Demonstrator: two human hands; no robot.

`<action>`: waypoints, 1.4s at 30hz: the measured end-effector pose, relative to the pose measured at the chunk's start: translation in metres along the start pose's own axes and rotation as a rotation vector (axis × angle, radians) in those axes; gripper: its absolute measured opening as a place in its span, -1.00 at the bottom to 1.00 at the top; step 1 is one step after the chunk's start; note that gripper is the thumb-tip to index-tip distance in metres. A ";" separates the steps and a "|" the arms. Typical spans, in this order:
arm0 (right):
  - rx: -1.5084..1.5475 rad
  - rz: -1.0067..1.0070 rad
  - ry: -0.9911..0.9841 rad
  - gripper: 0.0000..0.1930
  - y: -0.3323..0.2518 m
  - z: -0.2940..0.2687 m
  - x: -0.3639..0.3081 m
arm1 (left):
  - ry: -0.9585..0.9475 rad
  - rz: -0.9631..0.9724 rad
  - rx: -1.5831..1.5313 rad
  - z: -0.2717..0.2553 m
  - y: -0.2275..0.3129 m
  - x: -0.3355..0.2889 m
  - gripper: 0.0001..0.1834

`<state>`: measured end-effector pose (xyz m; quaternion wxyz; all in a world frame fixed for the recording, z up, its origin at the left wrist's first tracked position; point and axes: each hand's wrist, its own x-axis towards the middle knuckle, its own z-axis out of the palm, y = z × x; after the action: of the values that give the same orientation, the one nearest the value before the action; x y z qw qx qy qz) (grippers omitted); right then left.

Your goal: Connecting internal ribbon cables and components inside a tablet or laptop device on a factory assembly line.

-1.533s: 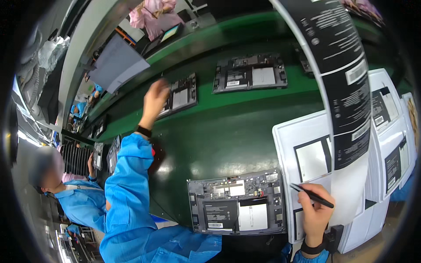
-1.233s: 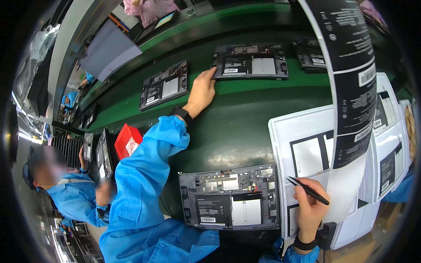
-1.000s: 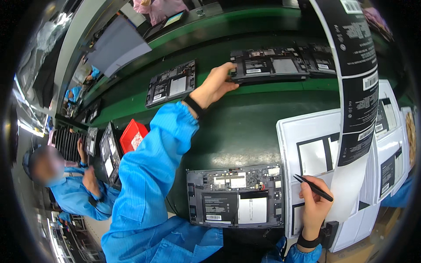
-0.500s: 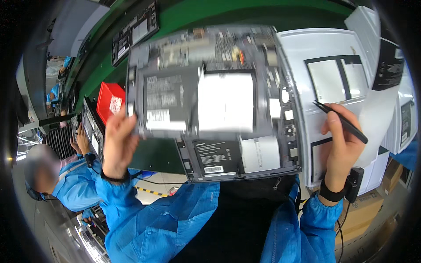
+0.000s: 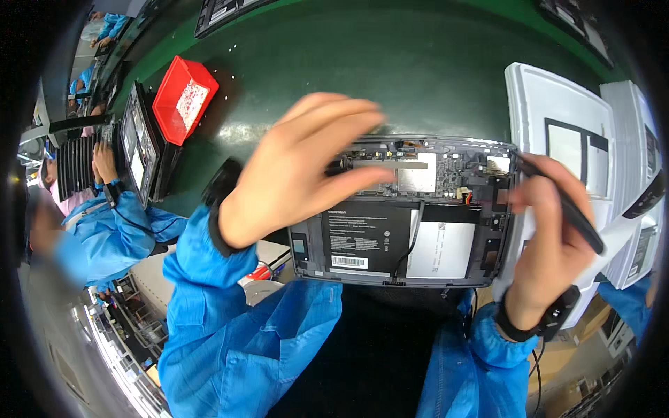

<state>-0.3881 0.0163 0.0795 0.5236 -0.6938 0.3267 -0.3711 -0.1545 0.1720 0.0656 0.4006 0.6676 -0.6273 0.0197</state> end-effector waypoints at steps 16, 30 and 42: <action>0.080 0.234 -0.149 -0.79 0.009 0.066 -0.012 | -0.259 -0.026 -0.141 0.008 -0.017 0.006 -0.81; -0.047 0.185 -0.178 -0.79 0.013 0.074 -0.011 | -0.194 0.102 0.041 0.014 -0.019 -0.008 -0.72; -0.136 -0.037 -0.263 -0.80 0.013 0.070 -0.010 | -0.220 0.049 -0.034 0.018 -0.019 -0.008 -0.75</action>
<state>-0.3343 0.0548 0.0526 0.5068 -0.7762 0.2668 -0.2635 -0.1488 0.1668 0.0392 0.3401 0.6432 -0.6838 -0.0548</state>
